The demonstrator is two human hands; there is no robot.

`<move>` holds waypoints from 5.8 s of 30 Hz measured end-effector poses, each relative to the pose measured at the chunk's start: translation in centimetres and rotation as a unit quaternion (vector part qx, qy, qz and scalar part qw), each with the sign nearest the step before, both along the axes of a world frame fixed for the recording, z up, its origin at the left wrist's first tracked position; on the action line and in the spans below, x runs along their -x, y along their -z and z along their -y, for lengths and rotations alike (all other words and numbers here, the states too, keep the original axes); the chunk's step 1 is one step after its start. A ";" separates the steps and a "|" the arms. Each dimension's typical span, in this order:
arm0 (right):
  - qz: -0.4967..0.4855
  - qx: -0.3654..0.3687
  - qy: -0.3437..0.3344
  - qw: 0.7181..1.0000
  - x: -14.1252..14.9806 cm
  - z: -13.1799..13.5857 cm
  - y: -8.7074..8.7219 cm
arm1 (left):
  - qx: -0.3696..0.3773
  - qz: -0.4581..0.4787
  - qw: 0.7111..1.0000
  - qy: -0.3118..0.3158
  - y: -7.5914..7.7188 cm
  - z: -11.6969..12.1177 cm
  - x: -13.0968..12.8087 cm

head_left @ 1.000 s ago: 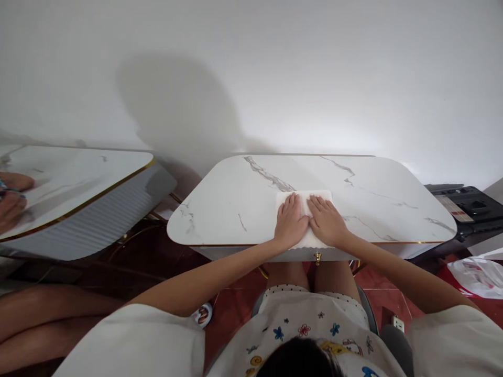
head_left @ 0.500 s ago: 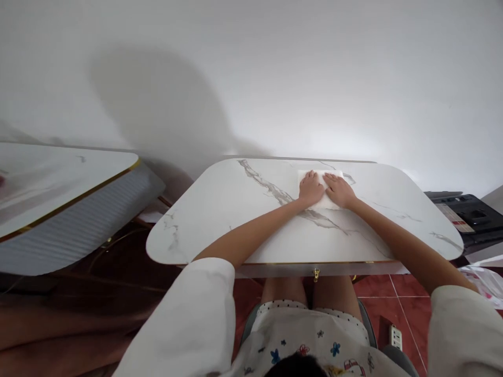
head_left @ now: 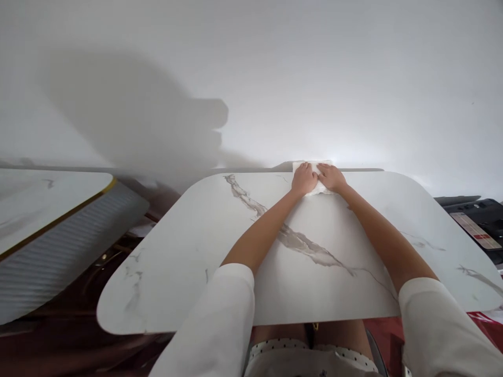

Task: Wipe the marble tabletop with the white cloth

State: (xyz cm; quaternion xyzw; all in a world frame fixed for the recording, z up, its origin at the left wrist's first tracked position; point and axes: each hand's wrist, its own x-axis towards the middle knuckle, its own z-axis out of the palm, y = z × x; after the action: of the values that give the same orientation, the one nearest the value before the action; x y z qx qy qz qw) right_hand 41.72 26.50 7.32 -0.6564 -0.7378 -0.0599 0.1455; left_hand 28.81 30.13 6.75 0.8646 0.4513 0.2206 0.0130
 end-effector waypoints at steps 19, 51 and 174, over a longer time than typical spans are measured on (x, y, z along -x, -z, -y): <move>0.031 0.024 0.106 0.994 1.1 11.5 0.1 | -0.052 0.006 0.989 0.139 1.3 7.7 -0.1; 0.078 0.003 0.094 0.993 -1.4 25.2 0.5 | 0.011 -0.071 0.989 0.132 -0.5 22.7 -1.6; 0.052 -0.018 0.073 0.996 -12.6 31.1 1.7 | 0.075 -0.031 0.981 0.177 -1.0 28.8 -10.4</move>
State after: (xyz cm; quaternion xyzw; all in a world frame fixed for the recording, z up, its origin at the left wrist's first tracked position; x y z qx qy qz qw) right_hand 54.36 -4.62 5.63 -0.7014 -0.6936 -0.1180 0.1138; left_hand 39.25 1.36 7.76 0.9338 0.3064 0.1536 0.1030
